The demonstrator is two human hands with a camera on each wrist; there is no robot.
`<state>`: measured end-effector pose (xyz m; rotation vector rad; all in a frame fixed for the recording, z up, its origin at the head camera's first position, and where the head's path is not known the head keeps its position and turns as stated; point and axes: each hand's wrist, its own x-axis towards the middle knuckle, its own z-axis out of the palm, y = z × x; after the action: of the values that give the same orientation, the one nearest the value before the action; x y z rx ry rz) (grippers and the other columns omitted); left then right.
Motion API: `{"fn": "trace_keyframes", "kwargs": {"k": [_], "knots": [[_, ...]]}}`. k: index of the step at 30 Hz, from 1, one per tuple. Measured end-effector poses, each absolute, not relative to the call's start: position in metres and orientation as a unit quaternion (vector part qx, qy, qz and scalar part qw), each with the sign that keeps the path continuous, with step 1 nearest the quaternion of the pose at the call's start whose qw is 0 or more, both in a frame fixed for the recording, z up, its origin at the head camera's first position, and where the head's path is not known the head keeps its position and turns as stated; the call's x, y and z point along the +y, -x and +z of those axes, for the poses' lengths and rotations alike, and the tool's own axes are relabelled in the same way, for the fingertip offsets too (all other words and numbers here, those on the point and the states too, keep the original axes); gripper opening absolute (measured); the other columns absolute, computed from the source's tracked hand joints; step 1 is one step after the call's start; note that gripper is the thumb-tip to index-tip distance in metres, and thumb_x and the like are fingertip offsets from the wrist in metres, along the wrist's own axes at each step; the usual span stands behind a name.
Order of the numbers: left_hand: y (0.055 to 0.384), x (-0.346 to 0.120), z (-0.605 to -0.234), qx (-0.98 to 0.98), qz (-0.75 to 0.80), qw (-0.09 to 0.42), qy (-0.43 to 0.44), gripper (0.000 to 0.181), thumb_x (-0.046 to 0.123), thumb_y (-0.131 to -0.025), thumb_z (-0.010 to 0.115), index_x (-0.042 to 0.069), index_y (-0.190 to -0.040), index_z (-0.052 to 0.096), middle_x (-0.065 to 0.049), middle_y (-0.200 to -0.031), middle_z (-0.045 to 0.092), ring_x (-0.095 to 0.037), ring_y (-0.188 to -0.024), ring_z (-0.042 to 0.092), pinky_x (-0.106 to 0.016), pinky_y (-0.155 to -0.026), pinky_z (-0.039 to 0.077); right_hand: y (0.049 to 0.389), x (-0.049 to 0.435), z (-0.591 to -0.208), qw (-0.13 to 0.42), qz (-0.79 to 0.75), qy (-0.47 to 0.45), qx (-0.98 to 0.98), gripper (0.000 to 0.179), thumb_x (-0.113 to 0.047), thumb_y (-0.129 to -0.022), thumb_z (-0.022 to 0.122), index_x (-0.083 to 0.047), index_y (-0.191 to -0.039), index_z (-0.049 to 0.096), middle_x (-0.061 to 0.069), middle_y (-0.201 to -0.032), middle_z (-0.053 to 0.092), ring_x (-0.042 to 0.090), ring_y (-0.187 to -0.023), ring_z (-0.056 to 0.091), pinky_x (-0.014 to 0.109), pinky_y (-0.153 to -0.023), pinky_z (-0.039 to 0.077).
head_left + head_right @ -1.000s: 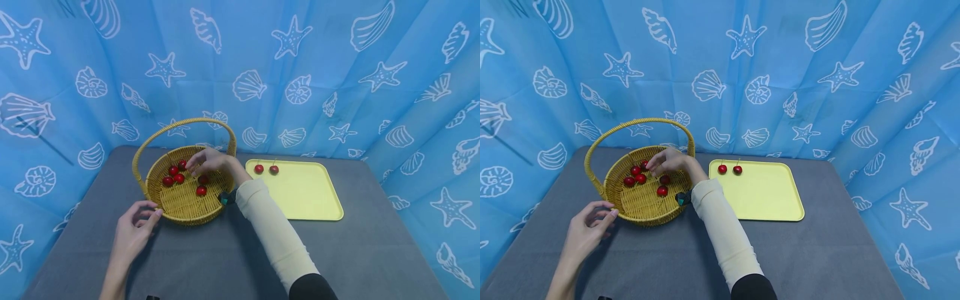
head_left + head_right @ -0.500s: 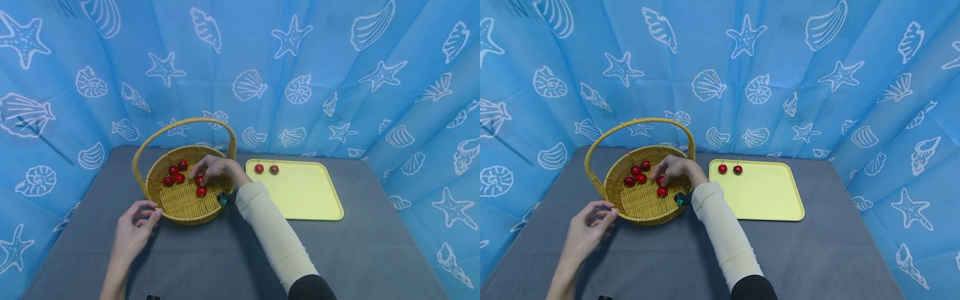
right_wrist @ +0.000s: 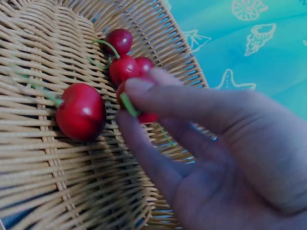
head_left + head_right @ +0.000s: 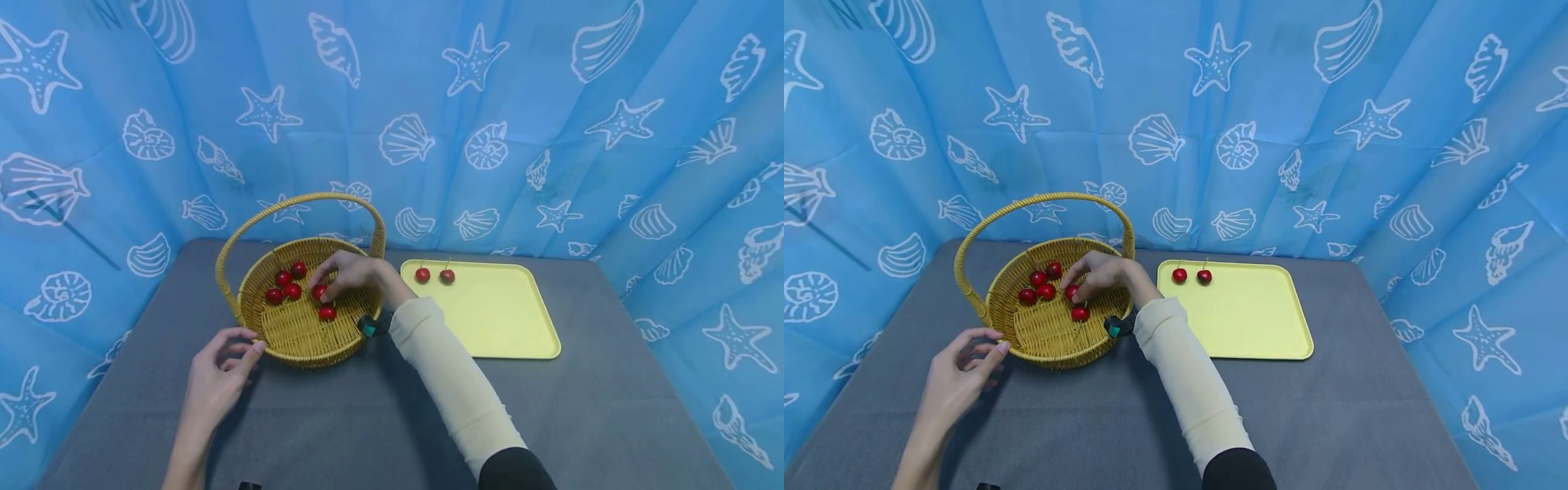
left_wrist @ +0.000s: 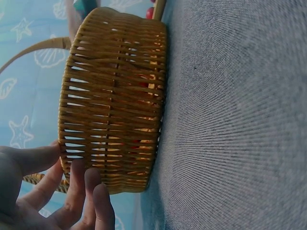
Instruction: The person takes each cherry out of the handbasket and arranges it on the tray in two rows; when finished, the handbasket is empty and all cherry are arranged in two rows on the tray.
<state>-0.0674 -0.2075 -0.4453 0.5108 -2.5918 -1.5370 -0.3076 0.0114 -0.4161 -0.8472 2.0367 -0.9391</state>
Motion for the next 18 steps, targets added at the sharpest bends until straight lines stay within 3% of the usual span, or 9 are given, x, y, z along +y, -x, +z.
{"fn": "trace_keyframes", "kwargs": {"k": [9,18], "knots": [[0.067,-0.208,-0.444,-0.844,-0.506,0.039,-0.176,0.037,0.034,-0.105,0.074,0.013,-0.134,0.064,-0.022,-0.119,0.077,-0.009,-0.076,0.074,-0.029,-0.064,0.061,0.302,0.025,-0.386,0.339,-0.365,0.385,0.777,0.04,-0.019,-0.098,0.081,-0.014,-0.137,0.075,-0.004,-0.144,0.071,0.016,-0.142,0.059,0.035,-0.115,0.052],[0.069,-0.208,-0.447,-0.846,-0.503,0.028,-0.173,0.042,0.036,-0.105,0.073,0.011,-0.137,0.061,-0.023,-0.121,0.077,-0.008,-0.077,0.074,-0.029,-0.064,0.061,0.294,0.058,-0.352,0.318,-0.394,0.416,0.756,0.038,-0.019,-0.097,0.081,-0.012,-0.134,0.075,0.008,-0.139,0.073,0.018,-0.117,0.073,0.038,-0.103,0.06]]}}
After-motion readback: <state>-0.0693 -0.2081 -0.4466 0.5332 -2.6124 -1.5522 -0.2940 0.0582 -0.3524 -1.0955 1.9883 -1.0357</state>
